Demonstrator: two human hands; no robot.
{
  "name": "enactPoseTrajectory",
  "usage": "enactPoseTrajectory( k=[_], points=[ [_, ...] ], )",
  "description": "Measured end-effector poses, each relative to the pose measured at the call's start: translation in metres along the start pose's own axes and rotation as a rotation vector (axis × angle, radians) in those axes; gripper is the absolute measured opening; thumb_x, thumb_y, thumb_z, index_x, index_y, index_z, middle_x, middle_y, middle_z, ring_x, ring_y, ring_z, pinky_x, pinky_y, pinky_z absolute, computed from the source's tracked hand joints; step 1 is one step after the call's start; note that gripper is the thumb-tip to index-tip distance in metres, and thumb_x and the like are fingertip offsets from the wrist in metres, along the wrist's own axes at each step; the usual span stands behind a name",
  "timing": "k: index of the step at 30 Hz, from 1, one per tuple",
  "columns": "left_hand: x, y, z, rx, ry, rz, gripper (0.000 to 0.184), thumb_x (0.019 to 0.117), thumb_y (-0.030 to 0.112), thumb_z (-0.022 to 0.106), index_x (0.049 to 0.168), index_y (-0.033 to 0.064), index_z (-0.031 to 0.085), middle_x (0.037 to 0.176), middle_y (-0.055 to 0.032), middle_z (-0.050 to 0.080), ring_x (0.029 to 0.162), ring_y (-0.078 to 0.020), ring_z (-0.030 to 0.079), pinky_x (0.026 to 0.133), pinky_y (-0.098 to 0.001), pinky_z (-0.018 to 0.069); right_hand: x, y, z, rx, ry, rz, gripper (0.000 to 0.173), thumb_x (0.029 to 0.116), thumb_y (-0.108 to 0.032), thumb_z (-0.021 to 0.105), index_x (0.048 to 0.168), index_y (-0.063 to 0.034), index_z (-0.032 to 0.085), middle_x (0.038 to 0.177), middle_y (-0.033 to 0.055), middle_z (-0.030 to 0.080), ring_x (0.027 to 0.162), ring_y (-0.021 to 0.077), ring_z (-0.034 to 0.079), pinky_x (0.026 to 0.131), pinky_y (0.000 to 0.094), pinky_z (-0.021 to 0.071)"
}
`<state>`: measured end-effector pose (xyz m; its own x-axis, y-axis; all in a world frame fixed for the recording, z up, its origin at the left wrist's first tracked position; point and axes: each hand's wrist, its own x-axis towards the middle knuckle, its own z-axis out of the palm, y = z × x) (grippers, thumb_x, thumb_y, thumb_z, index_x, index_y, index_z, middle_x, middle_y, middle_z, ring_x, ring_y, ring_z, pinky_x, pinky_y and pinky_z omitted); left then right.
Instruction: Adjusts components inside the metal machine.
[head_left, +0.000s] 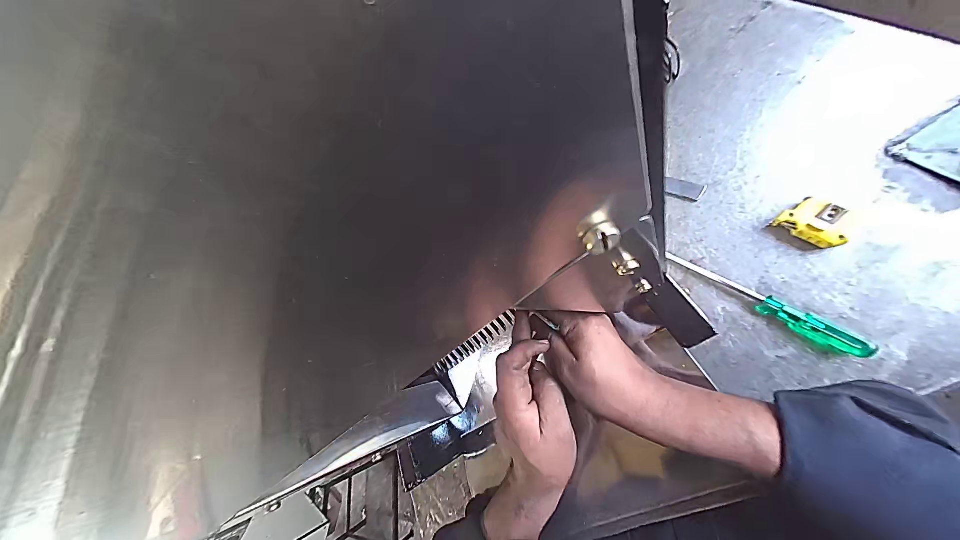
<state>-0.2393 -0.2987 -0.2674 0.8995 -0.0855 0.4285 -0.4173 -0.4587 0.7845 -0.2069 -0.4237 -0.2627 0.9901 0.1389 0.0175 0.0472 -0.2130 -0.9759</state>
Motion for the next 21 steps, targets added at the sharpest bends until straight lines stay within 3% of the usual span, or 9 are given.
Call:
enactPoseTrajectory(
  k=[2, 4, 8, 11, 13, 15, 18, 20, 21],
  points=[
    [-0.002, -0.001, 0.002, -0.009, -0.036, -0.048, 0.024, 0.0913, -0.006, 0.043, 0.110, -0.0057, 0.057, 0.112, -0.0141, 0.069, 0.114, -0.0159, 0.067, 0.096, -0.0285, 0.0568, 0.000, 0.005, 0.002, -0.010, -0.015, 0.066, 0.032, 0.1037, -0.016, 0.045, 0.121, -0.0065, 0.071, 0.110, 0.0084, 0.073, 0.108, 0.0141, 0.067, 0.096, 0.0327, 0.0509],
    [0.000, 0.001, 0.000, -0.029, -0.013, -0.024, 0.024, 0.0927, -0.005, 0.042, 0.110, -0.0036, 0.058, 0.116, -0.0139, 0.069, 0.119, -0.0173, 0.065, 0.100, -0.0302, 0.0547, 0.002, -0.001, -0.001, 0.003, -0.034, 0.065, 0.036, 0.1052, -0.017, 0.044, 0.128, -0.0072, 0.070, 0.118, 0.0085, 0.073, 0.115, 0.0133, 0.066, 0.102, 0.0322, 0.0493],
    [0.002, 0.008, -0.008, -0.009, 0.028, 0.067, 0.029, 0.0969, -0.003, 0.039, 0.116, 0.0051, 0.059, 0.129, -0.0090, 0.066, 0.134, -0.0199, 0.057, 0.112, -0.0360, 0.0479, 0.000, -0.015, -0.003, 0.025, -0.005, -0.059, 0.036, 0.1010, -0.015, 0.045, 0.125, -0.0075, 0.071, 0.108, 0.0081, 0.075, 0.106, 0.0144, 0.069, 0.093, 0.0335, 0.0532],
    [0.001, 0.000, -0.003, 0.031, -0.044, -0.019, 0.025, 0.0941, -0.005, 0.042, 0.113, -0.0046, 0.059, 0.121, -0.0164, 0.068, 0.121, -0.0186, 0.064, 0.099, -0.0305, 0.0557, 0.001, -0.002, -0.005, -0.002, -0.045, 0.055, 0.030, 0.1051, -0.018, 0.046, 0.117, -0.0059, 0.071, 0.102, 0.0087, 0.072, 0.099, 0.0154, 0.068, 0.090, 0.0340, 0.0528],
    [-0.002, -0.003, -0.002, 0.027, -0.075, -0.052, 0.024, 0.0939, -0.005, 0.042, 0.112, -0.0074, 0.058, 0.123, -0.0204, 0.067, 0.120, -0.0190, 0.065, 0.097, -0.0293, 0.0564, 0.001, 0.001, -0.005, -0.002, -0.067, 0.111, 0.032, 0.1065, -0.020, 0.046, 0.119, -0.0062, 0.071, 0.105, 0.0084, 0.073, 0.103, 0.0139, 0.068, 0.093, 0.0331, 0.0519],
    [0.000, 0.001, -0.004, 0.010, -0.030, -0.007, 0.025, 0.0939, -0.005, 0.041, 0.112, -0.0040, 0.058, 0.121, -0.0154, 0.067, 0.121, -0.0174, 0.064, 0.099, -0.0294, 0.0549, 0.002, -0.009, -0.008, 0.023, -0.074, 0.100, 0.032, 0.1068, -0.020, 0.046, 0.120, -0.0072, 0.071, 0.107, 0.0071, 0.072, 0.105, 0.0120, 0.067, 0.095, 0.0315, 0.0511],
    [0.005, 0.007, -0.008, -0.052, 0.030, 0.076, 0.028, 0.0987, -0.003, 0.041, 0.116, 0.0075, 0.061, 0.130, -0.0083, 0.066, 0.134, -0.0203, 0.056, 0.112, -0.0365, 0.0474, 0.003, -0.018, -0.007, 0.034, -0.028, -0.043, 0.034, 0.1035, -0.018, 0.045, 0.122, -0.0074, 0.072, 0.107, 0.0075, 0.074, 0.105, 0.0134, 0.068, 0.093, 0.0328, 0.0520],
    [0.001, 0.006, -0.009, -0.015, 0.014, 0.044, 0.026, 0.0963, -0.005, 0.042, 0.113, 0.0032, 0.061, 0.126, -0.0111, 0.068, 0.129, -0.0205, 0.060, 0.108, -0.0355, 0.0511, -0.001, -0.012, -0.010, 0.033, -0.066, -0.013, 0.033, 0.1057, -0.021, 0.046, 0.120, -0.0075, 0.072, 0.105, 0.0069, 0.074, 0.104, 0.0122, 0.068, 0.093, 0.0317, 0.0524],
    [0.000, 0.003, -0.009, 0.019, -0.014, 0.026, 0.025, 0.0949, -0.005, 0.042, 0.111, 0.0003, 0.060, 0.121, -0.0116, 0.070, 0.123, -0.0192, 0.064, 0.104, -0.0345, 0.0540, -0.003, -0.008, -0.017, 0.023, -0.122, 0.043, 0.031, 0.1080, -0.024, 0.046, 0.114, -0.0060, 0.071, 0.098, 0.0073, 0.071, 0.095, 0.0134, 0.067, 0.087, 0.0329, 0.0523]
  ],
)
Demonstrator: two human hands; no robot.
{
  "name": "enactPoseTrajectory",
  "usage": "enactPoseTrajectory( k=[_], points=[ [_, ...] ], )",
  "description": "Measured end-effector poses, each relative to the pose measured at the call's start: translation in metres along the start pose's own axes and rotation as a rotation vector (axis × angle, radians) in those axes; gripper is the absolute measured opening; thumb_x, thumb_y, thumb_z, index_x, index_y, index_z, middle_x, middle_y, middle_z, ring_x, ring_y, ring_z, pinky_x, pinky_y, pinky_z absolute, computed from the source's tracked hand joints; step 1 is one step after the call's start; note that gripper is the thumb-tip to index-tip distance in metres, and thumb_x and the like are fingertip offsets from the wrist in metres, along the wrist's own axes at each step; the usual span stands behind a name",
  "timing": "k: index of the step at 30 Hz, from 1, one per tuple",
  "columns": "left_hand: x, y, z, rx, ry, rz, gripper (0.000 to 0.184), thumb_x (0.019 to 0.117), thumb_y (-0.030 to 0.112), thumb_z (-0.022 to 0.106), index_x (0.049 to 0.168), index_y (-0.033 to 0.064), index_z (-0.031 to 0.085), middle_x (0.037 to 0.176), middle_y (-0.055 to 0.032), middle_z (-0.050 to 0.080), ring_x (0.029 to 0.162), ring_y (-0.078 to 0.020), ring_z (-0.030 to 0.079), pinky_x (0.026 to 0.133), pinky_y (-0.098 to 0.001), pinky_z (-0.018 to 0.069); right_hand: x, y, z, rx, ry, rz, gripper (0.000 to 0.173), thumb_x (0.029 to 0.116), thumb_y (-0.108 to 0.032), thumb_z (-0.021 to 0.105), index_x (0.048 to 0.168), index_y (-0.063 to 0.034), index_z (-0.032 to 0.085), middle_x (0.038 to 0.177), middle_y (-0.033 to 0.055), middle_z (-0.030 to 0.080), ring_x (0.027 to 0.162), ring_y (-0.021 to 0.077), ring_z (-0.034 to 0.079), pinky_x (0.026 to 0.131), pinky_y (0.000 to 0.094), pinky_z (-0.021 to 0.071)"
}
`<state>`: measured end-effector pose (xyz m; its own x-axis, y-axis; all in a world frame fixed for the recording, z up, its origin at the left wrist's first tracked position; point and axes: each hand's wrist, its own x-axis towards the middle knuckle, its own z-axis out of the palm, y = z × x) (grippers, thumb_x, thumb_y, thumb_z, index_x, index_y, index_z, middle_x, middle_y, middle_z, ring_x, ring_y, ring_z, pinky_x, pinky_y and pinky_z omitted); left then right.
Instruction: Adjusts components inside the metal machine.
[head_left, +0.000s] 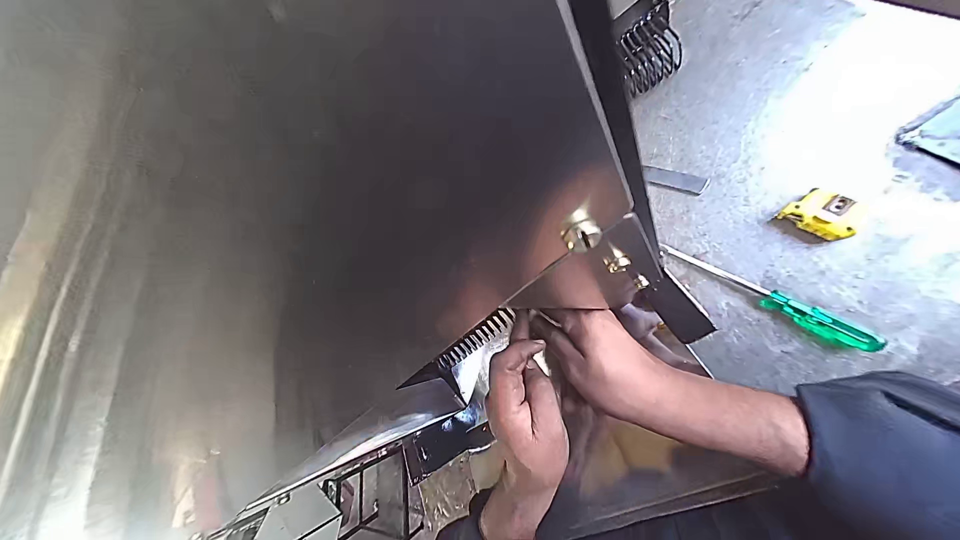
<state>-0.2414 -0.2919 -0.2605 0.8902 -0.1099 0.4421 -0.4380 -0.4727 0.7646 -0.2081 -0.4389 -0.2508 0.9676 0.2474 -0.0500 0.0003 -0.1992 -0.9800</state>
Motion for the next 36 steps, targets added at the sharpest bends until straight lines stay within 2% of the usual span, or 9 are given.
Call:
enactPoseTrajectory(
  k=[2, 5, 10, 14, 19, 25, 29, 32, 36],
  points=[
    [-0.003, -0.008, -0.006, 0.059, -0.078, 0.004, 0.023, 0.0948, -0.005, 0.043, 0.112, -0.0043, 0.059, 0.116, -0.0154, 0.072, 0.112, -0.0216, 0.071, 0.098, -0.0380, 0.0591, -0.010, 0.006, -0.017, -0.028, -0.174, 0.125, 0.030, 0.1111, -0.027, 0.043, 0.115, -0.0066, 0.064, 0.088, 0.0077, 0.063, 0.078, 0.0174, 0.064, 0.072, 0.0368, 0.0531],
    [-0.002, -0.012, -0.018, 0.432, -0.120, 0.101, 0.023, 0.0963, 0.005, 0.052, 0.110, -0.0058, 0.067, 0.104, -0.0130, 0.073, 0.096, -0.0121, 0.071, 0.088, -0.0267, 0.0594, -0.039, 0.013, -0.027, -0.257, -0.176, 0.069, 0.046, 0.1081, -0.035, 0.040, 0.150, -0.0200, 0.052, 0.091, 0.0093, 0.070, 0.074, 0.0274, 0.070, 0.065, 0.0496, 0.0573],
    [0.017, -0.012, -0.019, 1.046, -0.212, 0.245, 0.044, 0.0906, 0.019, 0.061, 0.128, -0.0039, 0.065, 0.089, -0.0106, 0.075, 0.075, -0.0208, 0.072, 0.066, -0.0359, 0.0588, -0.059, 0.042, -0.008, -0.583, 0.108, -0.320, 0.046, 0.0979, -0.029, 0.050, 0.139, -0.0155, 0.064, 0.064, 0.0039, 0.061, 0.048, 0.0260, 0.060, 0.041, 0.0425, 0.0464],
    [0.032, -0.005, -0.022, 1.261, -0.233, 0.271, 0.036, 0.0922, 0.021, 0.062, 0.116, -0.0043, 0.070, 0.074, -0.0133, 0.069, 0.061, -0.0292, 0.068, 0.050, -0.0429, 0.0529, -0.060, 0.048, -0.005, -0.565, 0.130, -0.402, 0.045, 0.0997, -0.029, 0.047, 0.141, -0.0193, 0.064, 0.056, 0.0017, 0.054, 0.044, 0.0249, 0.055, 0.039, 0.0406, 0.0425],
    [0.044, 0.004, -0.023, 1.393, -0.270, 0.350, 0.030, 0.0924, 0.017, 0.062, 0.116, 0.0025, 0.074, 0.072, -0.0141, 0.067, 0.061, -0.0312, 0.068, 0.047, -0.0424, 0.0508, -0.059, 0.048, -0.008, -0.529, 0.104, -0.412, 0.045, 0.1011, -0.032, 0.047, 0.142, -0.0235, 0.063, 0.057, 0.0022, 0.055, 0.046, 0.0256, 0.057, 0.041, 0.0416, 0.0434],
    [0.046, 0.009, -0.023, 1.369, -0.416, 0.254, 0.036, 0.0880, 0.012, 0.065, 0.121, 0.0176, 0.077, 0.086, -0.0162, 0.073, 0.070, -0.0351, 0.072, 0.053, -0.0477, 0.0546, -0.052, 0.044, -0.010, -0.631, 0.174, -0.437, 0.049, 0.0984, -0.028, 0.048, 0.145, -0.0210, 0.061, 0.055, 0.0017, 0.052, 0.044, 0.0255, 0.054, 0.040, 0.0411, 0.0408],
    [0.034, 0.005, -0.035, 1.155, -0.312, 0.252, 0.021, 0.0927, 0.018, 0.059, 0.091, 0.0043, 0.074, 0.074, -0.0101, 0.070, 0.064, -0.0231, 0.069, 0.054, -0.0382, 0.0547, -0.045, 0.028, -0.004, -0.655, 0.167, -0.357, 0.051, 0.0996, -0.025, 0.048, 0.147, -0.0105, 0.056, 0.058, 0.0036, 0.055, 0.045, 0.0273, 0.057, 0.039, 0.0409, 0.0441],
    [0.028, 0.003, -0.042, 0.849, -0.161, 0.146, 0.024, 0.0962, 0.018, 0.063, 0.107, 0.0003, 0.075, 0.085, -0.0056, 0.074, 0.072, -0.0021, 0.067, 0.066, -0.0166, 0.0564, -0.028, 0.015, -0.005, -0.712, 0.053, -0.284, 0.042, 0.1021, -0.021, 0.047, 0.138, -0.0017, 0.056, 0.071, 0.0089, 0.064, 0.059, 0.0299, 0.067, 0.050, 0.0414, 0.0539],
    [0.032, 0.000, -0.035, 0.928, -0.061, 0.353, 0.024, 0.0949, 0.015, 0.068, 0.112, -0.0017, 0.075, 0.088, -0.0147, 0.073, 0.072, -0.0148, 0.069, 0.064, -0.0241, 0.0567, -0.005, 0.017, 0.006, -0.784, 0.139, -0.367, 0.027, 0.1000, -0.013, 0.048, 0.117, 0.0010, 0.064, 0.071, 0.0101, 0.065, 0.061, 0.0291, 0.069, 0.054, 0.0402, 0.0550]
  ],
)
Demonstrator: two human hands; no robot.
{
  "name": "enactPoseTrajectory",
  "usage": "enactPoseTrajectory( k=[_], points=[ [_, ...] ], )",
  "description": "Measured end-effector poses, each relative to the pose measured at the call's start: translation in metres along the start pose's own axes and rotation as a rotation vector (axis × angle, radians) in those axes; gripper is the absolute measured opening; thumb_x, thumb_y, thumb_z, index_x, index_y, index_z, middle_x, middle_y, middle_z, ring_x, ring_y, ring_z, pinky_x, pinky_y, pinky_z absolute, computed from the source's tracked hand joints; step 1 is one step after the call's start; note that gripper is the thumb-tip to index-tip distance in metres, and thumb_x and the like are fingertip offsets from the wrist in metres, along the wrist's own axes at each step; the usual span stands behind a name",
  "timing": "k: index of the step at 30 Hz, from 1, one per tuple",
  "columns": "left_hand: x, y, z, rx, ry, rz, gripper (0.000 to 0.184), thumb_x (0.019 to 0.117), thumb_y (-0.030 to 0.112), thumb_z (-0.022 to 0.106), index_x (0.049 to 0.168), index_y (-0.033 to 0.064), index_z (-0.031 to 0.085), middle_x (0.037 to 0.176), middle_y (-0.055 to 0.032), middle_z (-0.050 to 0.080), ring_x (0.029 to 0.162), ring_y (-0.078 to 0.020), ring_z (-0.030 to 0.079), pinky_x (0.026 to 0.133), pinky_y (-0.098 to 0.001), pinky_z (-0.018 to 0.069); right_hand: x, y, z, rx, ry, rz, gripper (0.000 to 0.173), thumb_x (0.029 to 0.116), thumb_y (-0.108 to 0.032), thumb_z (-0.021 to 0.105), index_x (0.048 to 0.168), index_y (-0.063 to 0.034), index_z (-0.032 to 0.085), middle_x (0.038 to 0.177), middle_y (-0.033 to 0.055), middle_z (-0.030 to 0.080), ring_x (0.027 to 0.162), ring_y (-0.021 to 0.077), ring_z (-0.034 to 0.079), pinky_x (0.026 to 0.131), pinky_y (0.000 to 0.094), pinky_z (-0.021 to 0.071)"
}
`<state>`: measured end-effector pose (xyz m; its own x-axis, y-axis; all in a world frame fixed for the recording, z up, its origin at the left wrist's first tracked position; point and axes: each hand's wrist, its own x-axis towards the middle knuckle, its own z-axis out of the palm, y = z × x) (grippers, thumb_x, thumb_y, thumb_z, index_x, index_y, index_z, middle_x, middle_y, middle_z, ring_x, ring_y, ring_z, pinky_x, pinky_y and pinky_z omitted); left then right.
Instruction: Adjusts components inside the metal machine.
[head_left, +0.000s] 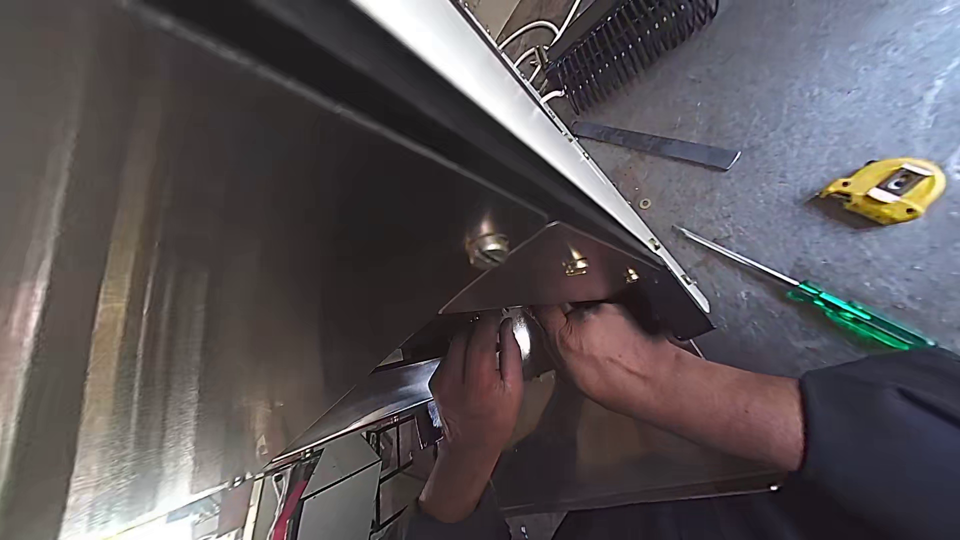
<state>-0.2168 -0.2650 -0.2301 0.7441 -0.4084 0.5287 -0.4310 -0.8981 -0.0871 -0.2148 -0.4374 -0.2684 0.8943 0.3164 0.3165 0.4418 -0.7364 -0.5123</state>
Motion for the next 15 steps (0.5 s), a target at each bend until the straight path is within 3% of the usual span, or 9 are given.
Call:
enactPoseTrajectory(
  k=[4, 8, 10, 12, 15],
  points=[
    [0.016, -0.003, 0.009, 0.128, -0.151, 0.175, 0.020, 0.0956, 0.013, 0.064, 0.109, 0.0092, 0.078, 0.075, -0.0116, 0.070, 0.062, -0.0258, 0.068, 0.051, -0.0361, 0.0531, 0.005, 0.000, 0.011, -0.024, 0.050, 0.006, 0.022, 0.0973, -0.012, 0.053, 0.108, -0.0005, 0.068, 0.071, 0.0117, 0.066, 0.067, 0.0327, 0.071, 0.059, 0.0445, 0.0572],
    [0.033, -0.002, 0.007, 0.210, -0.235, 0.203, 0.017, 0.0957, 0.012, 0.062, 0.100, 0.0082, 0.078, 0.066, -0.0116, 0.066, 0.056, -0.0282, 0.067, 0.045, -0.0382, 0.0492, 0.005, 0.000, 0.013, 0.039, 0.030, 0.049, 0.026, 0.0981, -0.022, 0.055, 0.107, -0.0022, 0.069, 0.071, 0.0125, 0.067, 0.067, 0.0343, 0.071, 0.057, 0.0473, 0.0564],
    [0.035, 0.000, 0.003, 0.265, -0.280, 0.211, 0.018, 0.0982, 0.012, 0.060, 0.100, 0.0074, 0.077, 0.063, -0.0110, 0.064, 0.055, -0.0284, 0.066, 0.043, -0.0383, 0.0479, 0.006, -0.003, 0.015, 0.082, 0.046, 0.082, 0.026, 0.0936, -0.023, 0.059, 0.105, -0.0028, 0.070, 0.073, 0.0133, 0.068, 0.067, 0.0344, 0.071, 0.057, 0.0480, 0.0561],
    [0.036, -0.001, -0.003, 0.307, -0.299, 0.226, 0.018, 0.0973, 0.011, 0.059, 0.100, 0.0074, 0.077, 0.063, -0.0111, 0.063, 0.054, -0.0285, 0.066, 0.042, -0.0384, 0.0466, 0.009, -0.005, 0.017, 0.139, 0.028, 0.111, 0.025, 0.0947, -0.024, 0.058, 0.104, -0.0043, 0.070, 0.077, 0.0132, 0.069, 0.073, 0.0333, 0.073, 0.062, 0.0480, 0.0576],
    [0.039, -0.002, -0.011, 0.345, -0.283, 0.234, 0.020, 0.0961, 0.009, 0.058, 0.103, 0.0067, 0.077, 0.064, -0.0134, 0.063, 0.053, -0.0303, 0.065, 0.041, -0.0391, 0.0458, 0.012, -0.004, 0.020, 0.192, 0.083, 0.095, 0.028, 0.0977, -0.025, 0.055, 0.112, -0.0070, 0.072, 0.085, 0.0115, 0.072, 0.080, 0.0309, 0.074, 0.069, 0.0468, 0.0592]
  ],
)
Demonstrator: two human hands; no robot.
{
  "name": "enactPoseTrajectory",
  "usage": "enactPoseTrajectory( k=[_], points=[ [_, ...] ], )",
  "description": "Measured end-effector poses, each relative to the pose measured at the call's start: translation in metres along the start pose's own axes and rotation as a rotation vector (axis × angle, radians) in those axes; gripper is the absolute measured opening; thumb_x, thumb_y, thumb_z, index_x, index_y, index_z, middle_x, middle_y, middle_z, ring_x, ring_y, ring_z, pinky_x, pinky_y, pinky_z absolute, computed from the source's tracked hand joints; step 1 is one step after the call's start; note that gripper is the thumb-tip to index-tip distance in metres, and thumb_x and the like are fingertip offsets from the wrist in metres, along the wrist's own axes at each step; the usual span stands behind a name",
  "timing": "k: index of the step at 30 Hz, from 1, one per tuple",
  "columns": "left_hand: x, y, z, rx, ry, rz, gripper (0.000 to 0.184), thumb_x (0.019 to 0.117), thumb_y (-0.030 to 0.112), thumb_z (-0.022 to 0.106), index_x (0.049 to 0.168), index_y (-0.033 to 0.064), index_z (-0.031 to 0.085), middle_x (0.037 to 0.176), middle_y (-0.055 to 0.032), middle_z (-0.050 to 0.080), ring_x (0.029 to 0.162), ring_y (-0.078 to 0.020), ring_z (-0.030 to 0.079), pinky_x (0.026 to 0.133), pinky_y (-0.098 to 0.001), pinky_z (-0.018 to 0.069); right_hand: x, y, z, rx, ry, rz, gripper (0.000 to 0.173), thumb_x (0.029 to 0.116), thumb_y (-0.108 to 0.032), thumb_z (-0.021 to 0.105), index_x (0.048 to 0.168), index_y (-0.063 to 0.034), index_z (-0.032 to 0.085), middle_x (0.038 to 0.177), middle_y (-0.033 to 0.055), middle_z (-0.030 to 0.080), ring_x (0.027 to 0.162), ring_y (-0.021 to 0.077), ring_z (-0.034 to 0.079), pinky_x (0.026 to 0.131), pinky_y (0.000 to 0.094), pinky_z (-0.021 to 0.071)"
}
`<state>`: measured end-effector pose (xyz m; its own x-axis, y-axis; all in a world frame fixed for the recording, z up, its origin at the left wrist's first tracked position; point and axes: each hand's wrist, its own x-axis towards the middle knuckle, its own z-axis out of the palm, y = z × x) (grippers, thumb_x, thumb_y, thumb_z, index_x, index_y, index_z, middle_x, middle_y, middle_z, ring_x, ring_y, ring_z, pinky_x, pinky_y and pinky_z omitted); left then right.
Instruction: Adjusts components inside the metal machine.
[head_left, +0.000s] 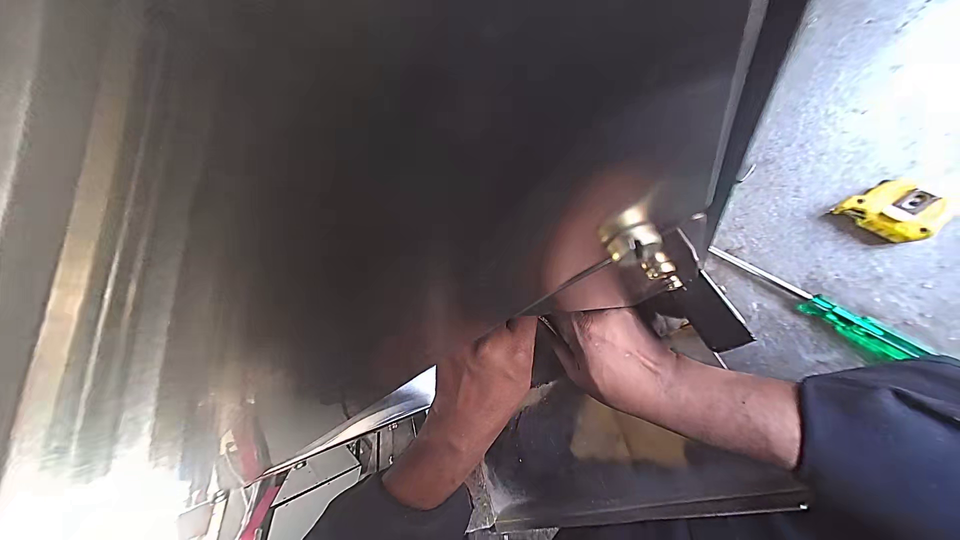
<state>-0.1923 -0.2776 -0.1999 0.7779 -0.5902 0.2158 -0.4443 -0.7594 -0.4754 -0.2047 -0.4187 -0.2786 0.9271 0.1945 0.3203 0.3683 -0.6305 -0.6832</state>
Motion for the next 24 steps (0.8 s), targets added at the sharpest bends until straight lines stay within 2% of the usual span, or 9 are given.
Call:
enactPoseTrajectory(
  k=[3, 6, 9, 14, 16, 18, 20, 22, 24],
  points=[
    [0.002, -0.002, -0.006, 0.012, 0.027, -0.027, 0.021, 0.0976, 0.010, 0.058, 0.104, 0.0045, 0.077, 0.063, -0.0153, 0.062, 0.052, -0.0326, 0.065, 0.041, -0.0415, 0.0450, 0.003, -0.003, 0.004, 0.012, 0.139, -0.021, 0.024, 0.0952, -0.024, 0.058, 0.106, -0.0105, 0.074, 0.084, 0.0096, 0.073, 0.081, 0.0295, 0.073, 0.070, 0.0469, 0.0589],
    [0.002, 0.004, 0.002, 0.005, -0.066, 0.002, 0.020, 0.0973, 0.012, 0.057, 0.101, 0.0065, 0.075, 0.060, -0.0127, 0.059, 0.052, -0.0321, 0.065, 0.040, -0.0418, 0.0457, -0.001, -0.002, 0.001, -0.031, 0.046, 0.004, 0.019, 0.0934, -0.018, 0.059, 0.101, -0.0059, 0.071, 0.083, 0.0126, 0.072, 0.079, 0.0315, 0.074, 0.068, 0.0461, 0.0595],
    [0.006, 0.009, 0.006, 0.005, -0.107, 0.018, 0.020, 0.0945, 0.011, 0.058, 0.102, 0.0078, 0.077, 0.060, -0.0117, 0.060, 0.052, -0.0312, 0.065, 0.040, -0.0409, 0.0453, -0.001, -0.003, -0.009, -0.017, -0.112, 0.087, 0.022, 0.0940, -0.015, 0.058, 0.107, -0.0021, 0.070, 0.092, 0.0167, 0.072, 0.087, 0.0346, 0.074, 0.074, 0.0481, 0.0594],
    [0.006, -0.005, -0.010, 0.061, -0.085, 0.028, 0.017, 0.0955, 0.009, 0.059, 0.101, 0.0059, 0.075, 0.065, -0.0152, 0.063, 0.057, -0.0346, 0.068, 0.042, -0.0428, 0.0467, 0.005, -0.012, -0.006, 0.034, -0.028, 0.064, 0.028, 0.0999, -0.023, 0.051, 0.104, -0.0040, 0.072, 0.088, 0.0149, 0.073, 0.083, 0.0334, 0.074, 0.069, 0.0488, 0.0592],
    [0.006, -0.004, -0.011, 0.091, -0.080, 0.034, 0.020, 0.0961, 0.009, 0.057, 0.102, 0.0059, 0.076, 0.062, -0.0142, 0.062, 0.054, -0.0331, 0.066, 0.040, -0.0417, 0.0440, 0.004, -0.012, -0.012, 0.034, -0.049, 0.074, 0.031, 0.1038, -0.023, 0.048, 0.110, -0.0050, 0.073, 0.097, 0.0148, 0.075, 0.092, 0.0325, 0.075, 0.077, 0.0476, 0.0600],
    [0.005, 0.002, -0.006, 0.100, -0.070, 0.031, 0.021, 0.0949, 0.010, 0.058, 0.103, 0.0056, 0.077, 0.058, -0.0123, 0.058, 0.050, -0.0315, 0.063, 0.038, -0.0405, 0.0412, 0.003, -0.006, -0.006, -0.002, -0.011, 0.061, 0.024, 0.0987, -0.019, 0.054, 0.109, -0.0070, 0.073, 0.097, 0.0130, 0.075, 0.092, 0.0313, 0.074, 0.079, 0.0475, 0.0598],
    [0.005, 0.007, 0.000, 0.093, -0.074, 0.023, 0.015, 0.0927, 0.010, 0.061, 0.095, 0.0057, 0.075, 0.058, -0.0122, 0.059, 0.052, -0.0317, 0.065, 0.039, -0.0412, 0.0446, 0.001, -0.005, -0.005, -0.008, -0.037, 0.063, 0.021, 0.0940, -0.015, 0.059, 0.107, -0.0054, 0.072, 0.098, 0.0144, 0.074, 0.094, 0.0325, 0.074, 0.081, 0.0485, 0.0589],
    [0.009, 0.011, -0.004, 0.102, -0.100, 0.003, 0.015, 0.0921, 0.007, 0.062, 0.095, 0.0046, 0.077, 0.062, -0.0173, 0.065, 0.056, -0.0356, 0.069, 0.045, -0.0444, 0.0503, 0.003, -0.009, -0.012, 0.020, -0.095, 0.090, 0.025, 0.0982, -0.016, 0.054, 0.111, -0.0023, 0.071, 0.103, 0.0175, 0.074, 0.098, 0.0343, 0.073, 0.084, 0.0493, 0.0581],
    [0.009, 0.008, -0.012, 0.099, -0.102, 0.001, 0.017, 0.0928, 0.006, 0.061, 0.095, 0.0048, 0.078, 0.064, -0.0184, 0.067, 0.058, -0.0360, 0.070, 0.048, -0.0449, 0.0527, 0.003, -0.014, -0.014, 0.051, -0.111, 0.103, 0.030, 0.1023, -0.021, 0.049, 0.111, -0.0026, 0.070, 0.099, 0.0176, 0.074, 0.093, 0.0347, 0.074, 0.078, 0.0491, 0.0593]
  ],
)
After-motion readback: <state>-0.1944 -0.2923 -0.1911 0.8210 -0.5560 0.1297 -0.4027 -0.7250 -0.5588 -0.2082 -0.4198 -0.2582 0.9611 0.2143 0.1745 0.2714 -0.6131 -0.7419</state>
